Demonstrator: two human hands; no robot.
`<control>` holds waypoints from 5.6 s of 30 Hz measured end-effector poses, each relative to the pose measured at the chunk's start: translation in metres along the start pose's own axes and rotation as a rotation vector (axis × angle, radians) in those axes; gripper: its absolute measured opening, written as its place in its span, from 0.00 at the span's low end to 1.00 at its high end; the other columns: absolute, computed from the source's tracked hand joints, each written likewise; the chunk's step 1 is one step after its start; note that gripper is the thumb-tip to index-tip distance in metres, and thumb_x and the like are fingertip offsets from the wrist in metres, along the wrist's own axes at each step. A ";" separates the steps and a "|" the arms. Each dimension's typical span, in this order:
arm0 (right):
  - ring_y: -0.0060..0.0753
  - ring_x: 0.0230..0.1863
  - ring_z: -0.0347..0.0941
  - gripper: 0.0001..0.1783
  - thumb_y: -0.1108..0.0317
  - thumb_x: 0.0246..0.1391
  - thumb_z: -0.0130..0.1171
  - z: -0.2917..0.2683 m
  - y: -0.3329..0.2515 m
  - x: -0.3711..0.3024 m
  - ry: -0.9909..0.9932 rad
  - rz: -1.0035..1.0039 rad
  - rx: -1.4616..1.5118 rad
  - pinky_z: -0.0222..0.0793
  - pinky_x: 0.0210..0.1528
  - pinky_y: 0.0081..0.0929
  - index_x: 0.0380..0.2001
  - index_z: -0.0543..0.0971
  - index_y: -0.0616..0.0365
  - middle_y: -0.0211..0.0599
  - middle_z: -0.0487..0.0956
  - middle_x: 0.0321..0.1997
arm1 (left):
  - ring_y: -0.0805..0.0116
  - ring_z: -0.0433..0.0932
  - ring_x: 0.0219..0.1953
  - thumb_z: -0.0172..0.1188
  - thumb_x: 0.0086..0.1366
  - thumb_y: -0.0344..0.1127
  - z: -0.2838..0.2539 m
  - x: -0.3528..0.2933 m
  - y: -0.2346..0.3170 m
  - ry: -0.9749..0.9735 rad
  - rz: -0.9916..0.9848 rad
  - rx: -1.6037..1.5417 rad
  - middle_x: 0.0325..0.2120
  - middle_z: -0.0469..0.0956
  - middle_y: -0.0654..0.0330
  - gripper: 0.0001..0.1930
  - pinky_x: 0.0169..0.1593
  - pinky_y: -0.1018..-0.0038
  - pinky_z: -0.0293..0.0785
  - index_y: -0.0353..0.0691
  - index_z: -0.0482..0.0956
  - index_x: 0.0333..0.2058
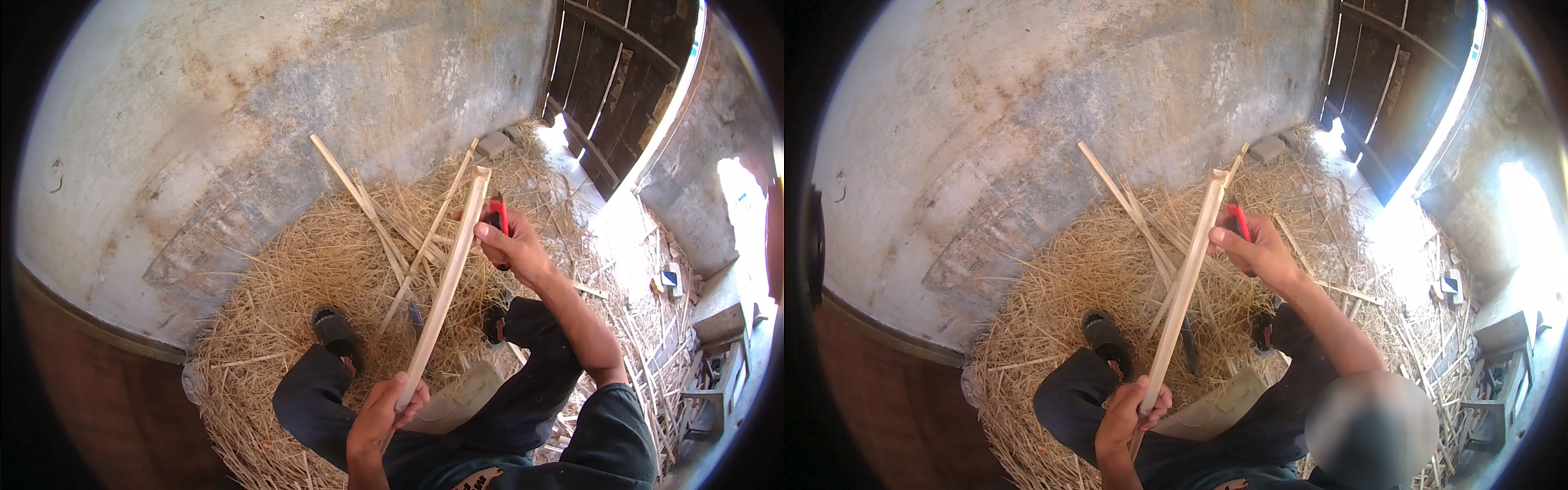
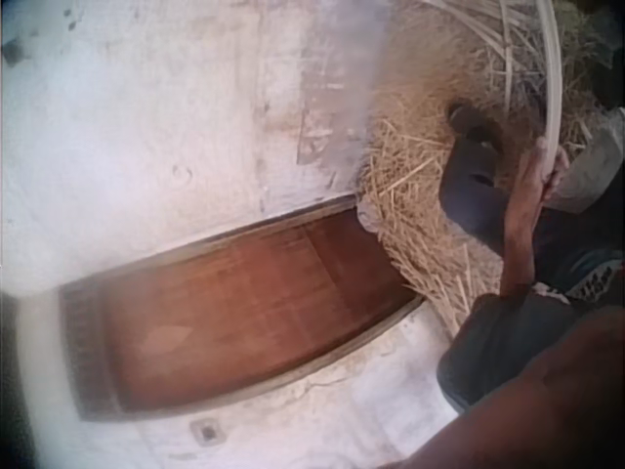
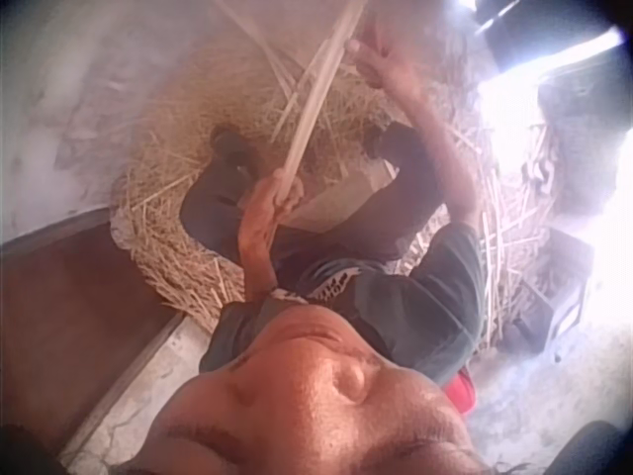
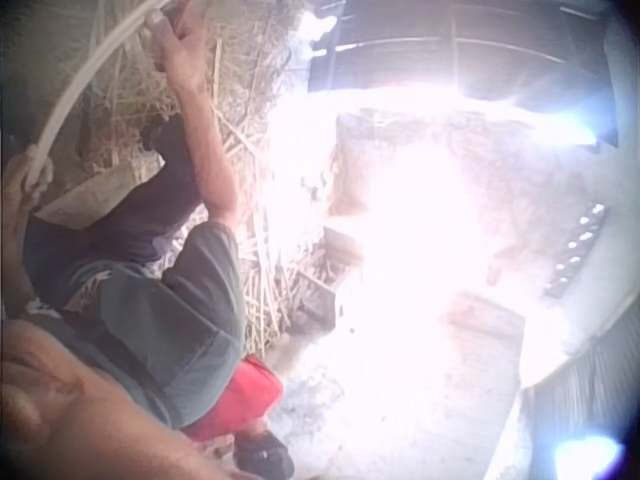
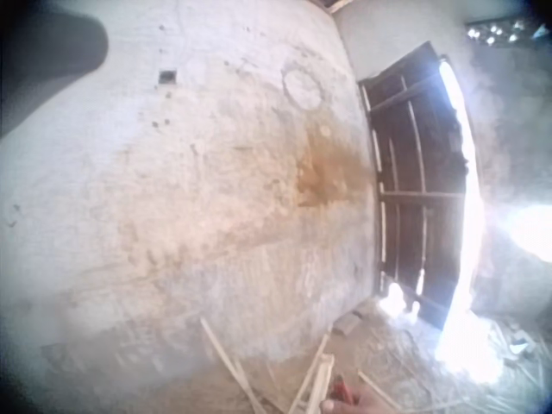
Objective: The person sits on a straw-covered floor and uses a red utility knife to shave thin strips from a long bamboo pole. They repeatedly rotate the pole and scrape its surface to remove the outer layer, creating a pile of shavings.
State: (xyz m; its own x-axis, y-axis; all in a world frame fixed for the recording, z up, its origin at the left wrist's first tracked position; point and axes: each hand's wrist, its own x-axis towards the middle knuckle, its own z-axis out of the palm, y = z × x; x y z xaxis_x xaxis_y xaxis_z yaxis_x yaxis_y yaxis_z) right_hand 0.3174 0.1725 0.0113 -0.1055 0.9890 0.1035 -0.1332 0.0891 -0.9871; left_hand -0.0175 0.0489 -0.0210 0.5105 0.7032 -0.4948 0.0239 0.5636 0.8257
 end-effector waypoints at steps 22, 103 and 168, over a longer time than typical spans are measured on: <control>0.17 0.26 0.68 0.18 0.57 0.69 0.66 0.029 -0.021 -0.009 0.123 -0.126 -0.118 0.62 0.29 0.23 0.48 0.79 0.60 0.23 0.75 0.28 | 0.81 0.67 0.23 0.41 0.87 0.50 0.025 0.028 0.036 -0.001 0.277 0.038 0.27 0.73 0.67 0.31 0.28 0.80 0.64 0.24 0.75 0.64; 0.37 0.26 0.84 0.15 0.56 0.64 0.71 0.022 -0.018 -0.012 0.269 -0.602 -1.048 0.78 0.28 0.34 0.47 0.89 0.54 0.38 0.87 0.32 | 0.78 0.70 0.24 0.65 0.76 0.33 0.044 0.006 0.004 0.616 0.631 0.539 0.24 0.76 0.61 0.15 0.28 0.75 0.66 0.29 0.84 0.54; 0.40 0.26 0.81 0.13 0.57 0.64 0.70 0.053 -0.007 -0.032 -0.004 -0.613 -0.873 0.75 0.28 0.36 0.43 0.87 0.52 0.36 0.83 0.30 | 0.84 0.60 0.19 0.40 0.87 0.45 0.024 0.002 0.022 0.281 0.311 0.154 0.17 0.65 0.70 0.25 0.24 0.79 0.57 0.32 0.84 0.54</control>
State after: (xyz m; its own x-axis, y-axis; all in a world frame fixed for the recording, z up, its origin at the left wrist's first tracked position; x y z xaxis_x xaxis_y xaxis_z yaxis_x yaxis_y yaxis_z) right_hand 0.2697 0.1337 0.0216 -0.2634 0.7462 0.6114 0.5873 0.6269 -0.5120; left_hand 0.0042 0.0523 0.0028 0.2608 0.9315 -0.2535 0.0452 0.2505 0.9671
